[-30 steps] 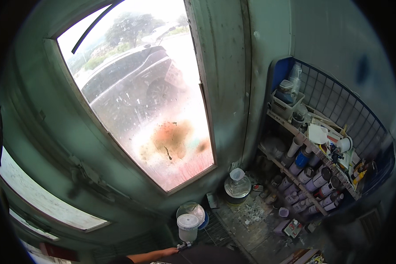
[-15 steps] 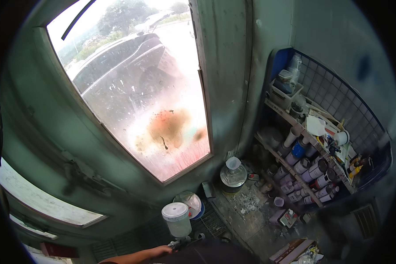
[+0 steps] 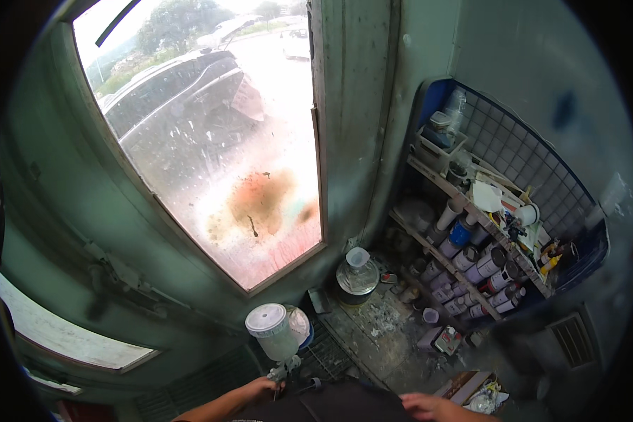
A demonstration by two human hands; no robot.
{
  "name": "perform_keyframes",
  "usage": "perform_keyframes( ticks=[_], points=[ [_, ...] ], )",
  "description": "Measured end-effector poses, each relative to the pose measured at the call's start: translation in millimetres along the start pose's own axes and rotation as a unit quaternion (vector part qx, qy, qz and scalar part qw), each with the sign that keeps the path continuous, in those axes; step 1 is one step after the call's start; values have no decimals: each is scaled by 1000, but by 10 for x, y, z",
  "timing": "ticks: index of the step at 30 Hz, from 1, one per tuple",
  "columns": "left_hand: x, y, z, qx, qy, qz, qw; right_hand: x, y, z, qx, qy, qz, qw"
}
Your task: The person uses a spray gun to apply a coat of light blue paint to a car's trunk lid, which is masked with newspaper and tape. The person moves around the vehicle to cover the surface evenly, then walks into a garage area to refill the spray gun from a paint can.
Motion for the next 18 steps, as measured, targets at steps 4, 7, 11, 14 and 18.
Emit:
perform_keyframes(
  ticks=[4, 7, 11, 14, 18],
  points=[
    [-294, 460, 256, 45, -18, 44, 998, 259, -178, 318, -84, -130, 37, 987],
    [-316, 566, 501, 143, -81, 32, 986, -63, 606, -392, -56, -105, 135, 984],
    [-281, 466, 43, 337, -1, 11, 941, 56, 433, -22, 30, -91, 91, 991],
    [-227, 465, -138, 305, 10, 31, 952, 808, 722, -479, -74, -105, 150, 980],
    [-111, 378, -183, 150, -18, 56, 987, 1713, 426, -1062, -580, 160, -4, 798]
  ],
)
Point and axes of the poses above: each hand's wrist, its own x-axis towards the middle knuckle, its own z-axis out of the palm, y = z × x, the point moved 10 cm from there along x, towards the middle knuckle, and after that the axes turned 10 degrees about -z, right-handed, at the moved point
